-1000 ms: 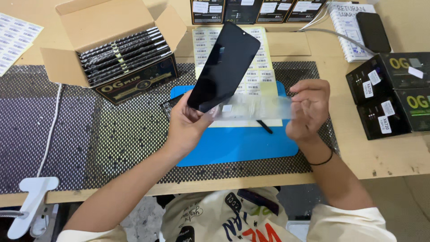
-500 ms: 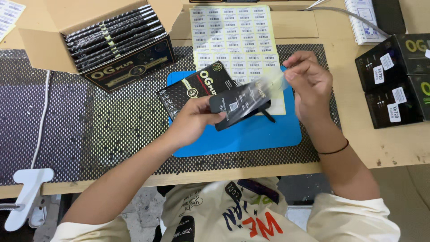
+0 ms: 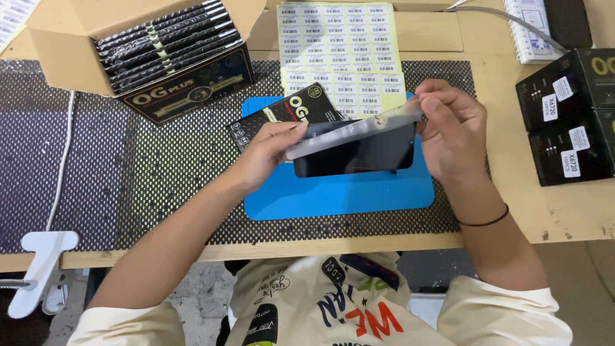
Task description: The person unpacks phone screens from boxes, peels off protective films, and writes on labels attached to the screens. They then place the screens back into their packaging and arrange them in a larger box.
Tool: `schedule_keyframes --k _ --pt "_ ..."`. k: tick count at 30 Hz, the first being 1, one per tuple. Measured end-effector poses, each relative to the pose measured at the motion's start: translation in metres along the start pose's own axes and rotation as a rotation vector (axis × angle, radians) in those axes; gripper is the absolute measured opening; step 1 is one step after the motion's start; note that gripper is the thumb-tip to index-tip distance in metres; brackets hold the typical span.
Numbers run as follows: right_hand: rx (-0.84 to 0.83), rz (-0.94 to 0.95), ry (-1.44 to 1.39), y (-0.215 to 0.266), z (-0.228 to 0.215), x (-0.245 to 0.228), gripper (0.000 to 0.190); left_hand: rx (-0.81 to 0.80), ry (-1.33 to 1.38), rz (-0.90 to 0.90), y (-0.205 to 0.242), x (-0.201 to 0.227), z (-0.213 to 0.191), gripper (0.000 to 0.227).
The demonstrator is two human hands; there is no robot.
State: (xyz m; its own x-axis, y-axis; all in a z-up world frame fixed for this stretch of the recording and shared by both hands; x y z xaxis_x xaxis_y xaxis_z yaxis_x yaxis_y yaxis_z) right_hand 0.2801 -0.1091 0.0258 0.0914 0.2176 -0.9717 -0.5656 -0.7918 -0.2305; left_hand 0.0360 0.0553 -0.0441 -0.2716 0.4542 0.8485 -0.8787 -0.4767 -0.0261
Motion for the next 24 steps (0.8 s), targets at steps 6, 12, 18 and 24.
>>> schedule_keyframes --k 6,12,18,24 --pt "-0.025 -0.140 0.024 0.006 0.005 -0.005 0.005 0.065 0.049 -0.006 0.001 0.029 0.023 0.033" --pt "-0.075 -0.325 0.074 0.010 0.014 -0.009 0.009 0.203 0.076 0.065 -0.003 0.016 0.002 0.023" --pt "-0.106 -0.351 0.043 0.010 0.021 -0.009 0.009 0.184 0.005 0.077 -0.008 0.004 -0.022 0.026" --pt "-0.030 -0.288 0.029 0.007 0.021 -0.021 0.007 0.008 -0.136 0.101 0.011 0.048 0.053 0.037"
Point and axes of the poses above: each hand's wrist, its own y-axis away from the middle knuckle, its own z-axis out of the palm, x = y × z, the point moved 4 cm from there along -y, towards the middle knuckle, and after that the axes turned 12 degrees about y, right-handed, at the moved point
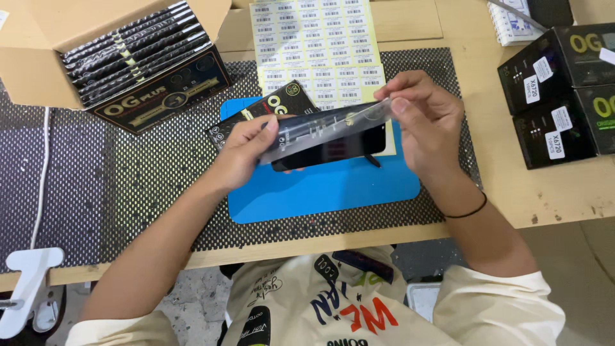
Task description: The person unpacks phone screens from boxes, peels off protective films, and writes on labels attached to the screens. They then place the screens back into their packaging and arrange them in a larger box.
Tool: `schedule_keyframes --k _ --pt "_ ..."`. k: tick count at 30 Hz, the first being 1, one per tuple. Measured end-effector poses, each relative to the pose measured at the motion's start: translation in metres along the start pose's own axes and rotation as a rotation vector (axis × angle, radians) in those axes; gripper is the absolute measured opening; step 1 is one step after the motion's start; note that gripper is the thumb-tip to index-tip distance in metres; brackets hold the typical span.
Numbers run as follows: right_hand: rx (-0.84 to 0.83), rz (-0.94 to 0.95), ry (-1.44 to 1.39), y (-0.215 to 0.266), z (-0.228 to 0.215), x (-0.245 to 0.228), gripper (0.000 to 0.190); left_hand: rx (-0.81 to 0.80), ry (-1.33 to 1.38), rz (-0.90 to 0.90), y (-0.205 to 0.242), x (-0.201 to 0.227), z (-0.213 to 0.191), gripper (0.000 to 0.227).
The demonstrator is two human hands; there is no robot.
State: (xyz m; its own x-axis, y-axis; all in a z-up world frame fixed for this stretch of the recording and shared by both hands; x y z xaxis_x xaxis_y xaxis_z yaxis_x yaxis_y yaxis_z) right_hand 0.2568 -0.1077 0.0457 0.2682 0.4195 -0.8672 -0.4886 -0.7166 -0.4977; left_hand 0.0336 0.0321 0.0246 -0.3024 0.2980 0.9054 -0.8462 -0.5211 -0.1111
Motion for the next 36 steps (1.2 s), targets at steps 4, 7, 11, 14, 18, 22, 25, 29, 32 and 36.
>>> schedule_keyframes --k 4,7,11,14,18,22,25,29,32,36 --pt "-0.013 -0.094 0.214 0.000 -0.002 -0.018 0.008 -0.156 -0.196 -0.095 -0.001 0.002 0.003 0.052" --pt "0.000 -0.123 0.245 -0.001 -0.003 -0.017 0.005 -0.023 -0.177 -0.119 -0.003 -0.011 0.000 0.056" --pt "-0.023 -0.237 0.244 -0.002 -0.006 -0.014 0.013 0.058 0.012 0.119 0.000 -0.001 0.003 0.034" --pt "-0.030 -0.267 0.264 -0.003 -0.013 -0.005 0.013 0.036 0.072 0.199 0.002 0.010 0.006 0.035" --pt "-0.022 -0.288 0.248 -0.006 -0.019 0.005 0.014 0.033 0.134 0.251 0.005 0.009 0.003 0.045" --pt "-0.018 -0.284 0.241 -0.007 -0.024 0.005 0.012 -0.006 0.144 0.346 -0.003 -0.004 -0.020 0.054" --pt "-0.012 -0.286 0.241 -0.007 -0.025 0.005 0.012 -0.021 0.173 0.339 -0.002 -0.018 -0.030 0.059" --pt "0.020 -0.270 0.231 -0.008 -0.027 0.006 0.012 -0.061 0.120 0.323 0.005 0.009 0.002 0.059" --pt "0.028 -0.255 0.242 -0.009 -0.025 0.004 0.009 -0.039 0.062 0.280 0.004 0.006 0.009 0.055" --pt "0.043 -0.204 0.246 -0.009 -0.020 0.003 0.008 -0.016 -0.009 0.236 0.000 -0.011 0.001 0.054"
Point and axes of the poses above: each hand's wrist, its own y-axis away from the middle knuckle, its own z-axis out of the palm, x = y × z, the point moved 4 cm from there along -y, towards the middle knuckle, and after that the axes turned 12 degrees about y, right-handed, at the moved point
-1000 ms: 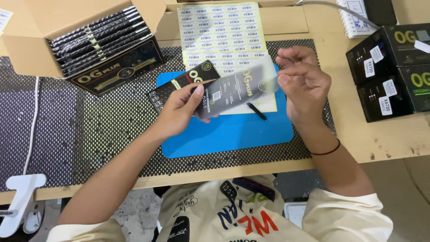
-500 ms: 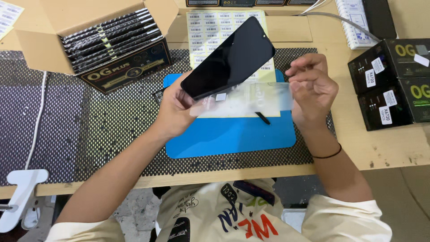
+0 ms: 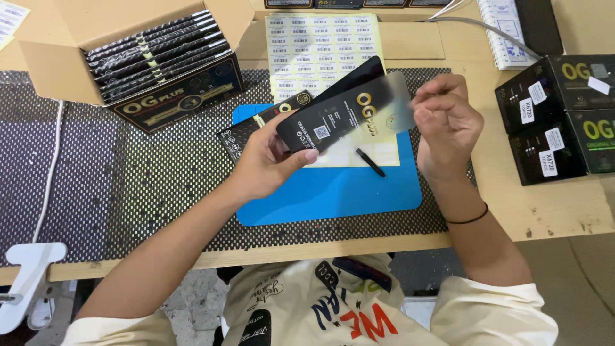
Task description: The person unpacks phone screens from boxes, peels off protective films, and writes on labels attached to the screens. They then place the screens back into their packaging and arrange them in a larger box.
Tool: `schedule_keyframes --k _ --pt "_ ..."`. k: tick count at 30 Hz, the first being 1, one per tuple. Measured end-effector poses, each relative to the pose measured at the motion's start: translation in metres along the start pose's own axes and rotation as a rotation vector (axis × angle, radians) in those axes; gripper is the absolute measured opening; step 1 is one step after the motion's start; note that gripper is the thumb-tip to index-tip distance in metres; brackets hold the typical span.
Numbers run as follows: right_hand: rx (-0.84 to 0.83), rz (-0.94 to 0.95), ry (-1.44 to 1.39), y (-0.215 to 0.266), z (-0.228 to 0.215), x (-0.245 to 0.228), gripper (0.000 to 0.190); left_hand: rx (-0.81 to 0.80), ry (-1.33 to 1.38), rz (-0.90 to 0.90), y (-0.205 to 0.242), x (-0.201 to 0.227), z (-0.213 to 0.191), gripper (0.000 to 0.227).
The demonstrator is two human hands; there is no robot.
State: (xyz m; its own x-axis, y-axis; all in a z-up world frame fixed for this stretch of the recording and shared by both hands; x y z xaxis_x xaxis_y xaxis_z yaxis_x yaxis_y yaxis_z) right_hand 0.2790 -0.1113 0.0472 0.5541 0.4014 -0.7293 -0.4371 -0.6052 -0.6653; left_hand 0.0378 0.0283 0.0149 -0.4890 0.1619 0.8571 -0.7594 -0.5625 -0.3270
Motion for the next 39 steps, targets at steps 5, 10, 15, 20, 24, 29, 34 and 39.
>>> schedule_keyframes --k 5,10,15,20,24,29,34,39 --pt "0.025 0.080 0.001 -0.002 0.004 0.005 0.007 0.016 -0.019 -0.014 0.002 0.006 0.006 0.054" --pt "0.102 0.189 0.058 -0.004 0.008 0.006 0.009 0.051 0.020 -0.012 0.003 0.010 0.013 0.051" --pt "-0.176 -0.189 0.463 0.014 0.035 -0.001 0.021 0.112 0.116 0.016 0.000 0.010 0.012 0.045" --pt "-0.539 -0.300 0.426 0.032 0.082 -0.040 0.029 0.163 0.161 0.002 0.003 -0.021 -0.005 0.042" --pt "-0.636 -0.344 0.529 0.036 0.092 -0.043 0.033 0.200 0.153 0.001 0.006 -0.027 -0.008 0.041" --pt "-0.569 -0.295 0.587 0.022 0.085 -0.046 0.035 0.212 0.114 0.004 0.007 -0.026 -0.007 0.043" --pt "-0.479 -0.266 0.660 0.013 0.067 -0.025 0.040 0.205 0.064 0.016 0.008 -0.007 0.004 0.044" --pt "-0.275 -0.199 0.764 0.005 0.041 0.000 0.048 0.174 0.039 -0.001 0.009 -0.006 0.007 0.044"
Point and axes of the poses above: each hand's wrist, its own y-axis away from the middle knuckle, its own z-axis out of the palm, x = y × z, the point moved 4 cm from there along -y, towards the middle knuckle, and after that the axes turned 12 degrees about y, right-handed, at the moved point
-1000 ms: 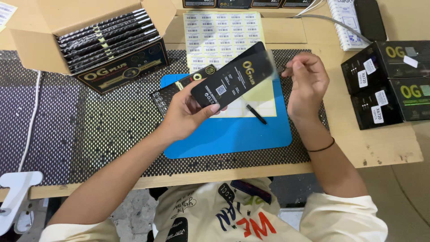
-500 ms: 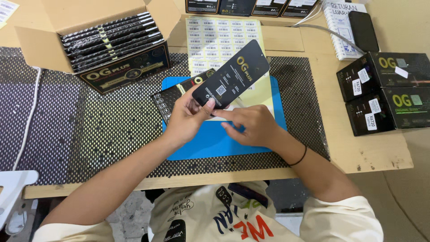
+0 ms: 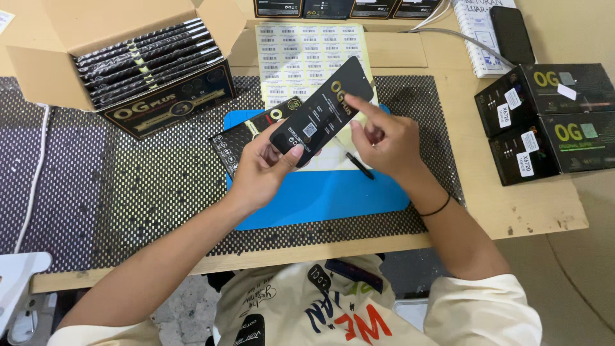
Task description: The person unpacks phone screens from boxes, peels off protective films, and writes on labels attached to the screens. They then place the screens back into their packaging and arrange them in a larger box.
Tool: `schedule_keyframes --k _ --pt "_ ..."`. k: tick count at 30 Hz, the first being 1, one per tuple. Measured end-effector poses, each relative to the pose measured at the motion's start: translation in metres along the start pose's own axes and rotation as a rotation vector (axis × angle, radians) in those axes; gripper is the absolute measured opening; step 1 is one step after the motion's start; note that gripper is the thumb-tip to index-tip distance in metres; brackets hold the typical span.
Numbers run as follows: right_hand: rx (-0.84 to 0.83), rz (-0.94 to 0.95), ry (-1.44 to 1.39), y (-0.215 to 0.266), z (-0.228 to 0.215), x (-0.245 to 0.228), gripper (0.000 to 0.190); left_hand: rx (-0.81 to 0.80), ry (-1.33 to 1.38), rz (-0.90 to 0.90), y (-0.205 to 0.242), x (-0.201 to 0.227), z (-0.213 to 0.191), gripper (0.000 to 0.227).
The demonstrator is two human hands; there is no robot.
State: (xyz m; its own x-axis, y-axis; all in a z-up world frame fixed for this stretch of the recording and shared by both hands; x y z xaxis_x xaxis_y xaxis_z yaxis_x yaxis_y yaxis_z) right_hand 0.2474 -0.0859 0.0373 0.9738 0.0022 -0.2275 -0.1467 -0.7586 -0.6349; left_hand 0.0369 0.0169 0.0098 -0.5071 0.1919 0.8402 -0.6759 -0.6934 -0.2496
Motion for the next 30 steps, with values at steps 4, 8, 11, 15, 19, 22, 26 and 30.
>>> schedule_keyframes --k 4,8,11,15,19,22,26,30 --pt "0.048 0.063 0.048 -0.004 -0.016 0.007 0.056 -0.011 -0.012 -0.032 0.004 0.002 0.002 0.045" --pt "-0.066 0.163 -0.030 -0.007 -0.023 0.025 0.072 -0.043 -0.086 -0.134 0.006 0.006 0.003 0.053" --pt "0.029 0.023 -0.069 -0.006 -0.015 0.046 0.068 -0.033 -0.056 -0.157 0.005 0.010 0.005 0.054" --pt "0.220 -0.257 -0.021 -0.006 -0.023 0.035 0.042 -0.005 0.062 -0.149 0.000 0.008 -0.003 0.047" --pt "0.291 -0.281 -0.058 -0.008 -0.037 0.015 0.018 -0.088 0.102 -0.211 0.002 -0.021 -0.017 0.050" --pt "0.295 -0.308 -0.062 0.001 -0.041 0.022 0.015 -0.136 0.199 -0.279 0.007 0.006 0.008 0.049" --pt "0.164 -0.249 -0.339 -0.001 -0.045 0.018 0.024 -0.256 0.225 -0.344 0.003 -0.016 -0.005 0.065" --pt "-0.060 -0.139 -0.629 -0.008 -0.040 0.000 0.033 -0.409 -0.028 -0.362 0.003 0.004 0.015 0.076"
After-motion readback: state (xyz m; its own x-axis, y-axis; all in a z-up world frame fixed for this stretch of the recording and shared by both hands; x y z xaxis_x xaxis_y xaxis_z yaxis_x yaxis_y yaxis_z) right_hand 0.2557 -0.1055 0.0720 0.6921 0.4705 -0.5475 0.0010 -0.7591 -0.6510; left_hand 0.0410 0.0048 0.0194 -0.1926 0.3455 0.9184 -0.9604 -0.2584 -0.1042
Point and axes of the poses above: each hand's wrist, its own y-axis away from the middle knuckle, its own z-axis out of the palm, x = y × z, the point moved 4 cm from there along -y, towards the middle knuckle, and after that the axes turned 12 degrees about y, right-handed, at the moved point
